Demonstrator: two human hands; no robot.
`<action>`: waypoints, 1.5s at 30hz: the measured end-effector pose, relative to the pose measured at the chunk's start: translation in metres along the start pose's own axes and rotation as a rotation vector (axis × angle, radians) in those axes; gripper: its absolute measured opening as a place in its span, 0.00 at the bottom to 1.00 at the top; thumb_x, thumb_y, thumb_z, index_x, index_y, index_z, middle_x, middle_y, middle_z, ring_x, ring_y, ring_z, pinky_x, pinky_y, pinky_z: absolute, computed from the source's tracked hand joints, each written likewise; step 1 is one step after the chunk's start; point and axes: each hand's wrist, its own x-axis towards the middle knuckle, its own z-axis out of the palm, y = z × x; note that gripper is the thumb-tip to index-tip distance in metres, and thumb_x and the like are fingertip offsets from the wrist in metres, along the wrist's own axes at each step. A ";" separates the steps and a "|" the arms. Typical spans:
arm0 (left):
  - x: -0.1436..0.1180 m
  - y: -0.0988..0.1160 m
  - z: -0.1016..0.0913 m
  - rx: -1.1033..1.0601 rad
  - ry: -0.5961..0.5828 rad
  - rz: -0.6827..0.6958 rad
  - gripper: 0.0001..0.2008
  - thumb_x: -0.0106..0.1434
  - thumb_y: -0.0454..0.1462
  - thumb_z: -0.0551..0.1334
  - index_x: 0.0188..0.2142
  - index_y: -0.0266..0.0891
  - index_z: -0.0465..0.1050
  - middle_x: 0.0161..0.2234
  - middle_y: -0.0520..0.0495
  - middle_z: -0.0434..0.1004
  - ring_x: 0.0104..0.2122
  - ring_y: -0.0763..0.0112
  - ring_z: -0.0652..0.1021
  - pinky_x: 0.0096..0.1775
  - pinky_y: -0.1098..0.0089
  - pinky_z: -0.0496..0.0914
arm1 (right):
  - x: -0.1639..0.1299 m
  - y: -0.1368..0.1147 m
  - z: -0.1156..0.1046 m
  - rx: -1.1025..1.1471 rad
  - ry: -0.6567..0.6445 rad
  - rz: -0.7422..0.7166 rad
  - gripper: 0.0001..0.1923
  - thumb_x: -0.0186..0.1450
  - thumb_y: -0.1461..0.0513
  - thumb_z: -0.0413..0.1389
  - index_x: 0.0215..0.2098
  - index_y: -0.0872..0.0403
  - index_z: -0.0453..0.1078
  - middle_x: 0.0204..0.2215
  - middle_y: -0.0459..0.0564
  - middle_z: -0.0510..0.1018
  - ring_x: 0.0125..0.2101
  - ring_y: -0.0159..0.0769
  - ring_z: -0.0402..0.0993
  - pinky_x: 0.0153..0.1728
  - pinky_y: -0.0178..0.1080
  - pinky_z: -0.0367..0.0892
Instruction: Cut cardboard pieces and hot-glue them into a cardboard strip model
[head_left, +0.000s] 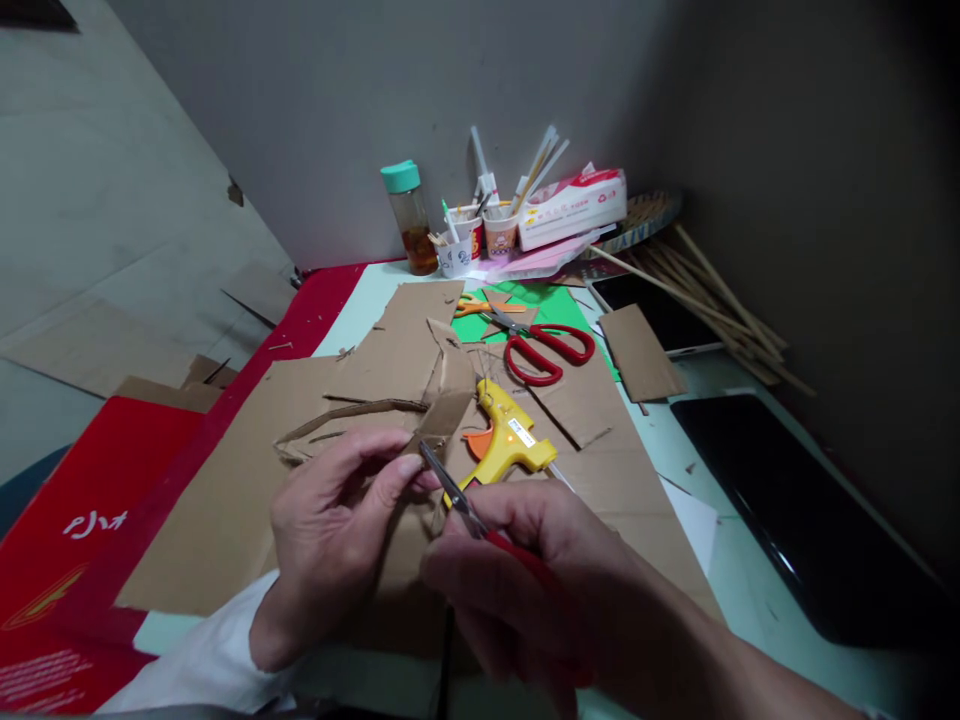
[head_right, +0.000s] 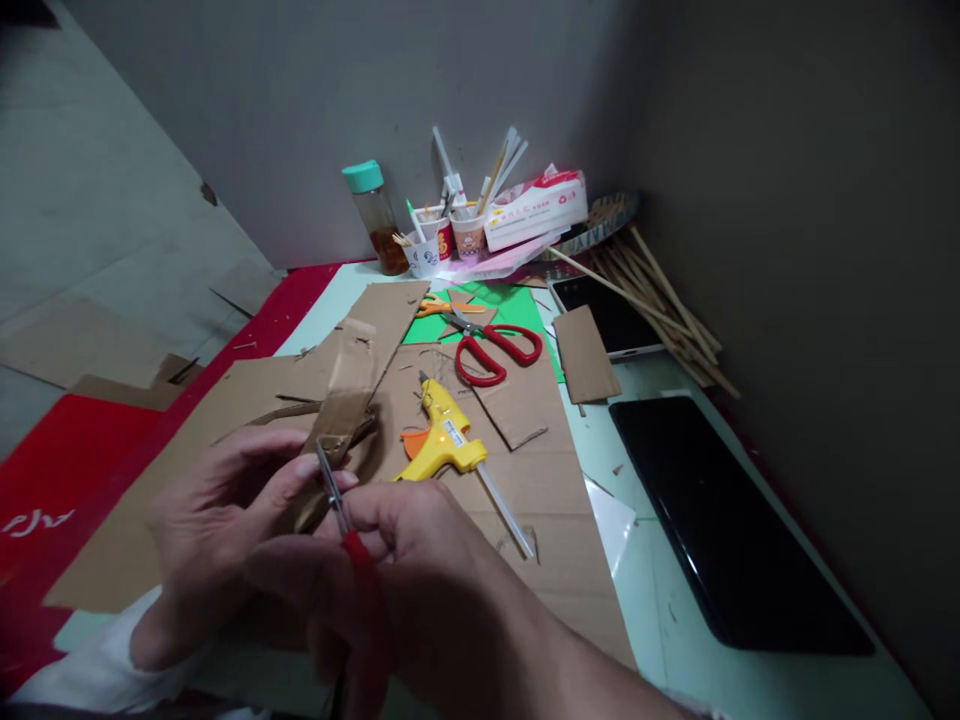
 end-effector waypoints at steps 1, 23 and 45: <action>-0.001 -0.002 0.000 0.060 0.004 0.045 0.09 0.61 0.29 0.66 0.36 0.46 0.79 0.28 0.58 0.84 0.24 0.74 0.84 0.29 0.77 0.80 | 0.000 0.001 -0.001 0.030 -0.019 0.001 0.26 0.68 0.53 0.59 0.15 0.54 0.63 0.11 0.39 0.64 0.10 0.20 0.58 0.12 0.26 0.52; -0.005 -0.016 -0.003 0.315 -0.112 0.329 0.12 0.66 0.26 0.61 0.38 0.45 0.76 0.28 0.52 0.78 0.26 0.70 0.77 0.30 0.69 0.72 | 0.005 0.010 -0.018 0.128 -0.116 -0.074 0.30 0.67 0.41 0.59 0.20 0.55 0.65 0.14 0.39 0.64 0.12 0.20 0.53 0.13 0.27 0.48; -0.002 -0.014 -0.002 0.300 -0.060 0.402 0.12 0.64 0.27 0.61 0.35 0.44 0.79 0.28 0.50 0.82 0.27 0.68 0.81 0.31 0.71 0.74 | 0.010 0.020 -0.017 0.135 -0.075 -0.114 0.27 0.64 0.41 0.62 0.25 0.54 0.64 0.15 0.37 0.65 0.12 0.21 0.51 0.11 0.27 0.44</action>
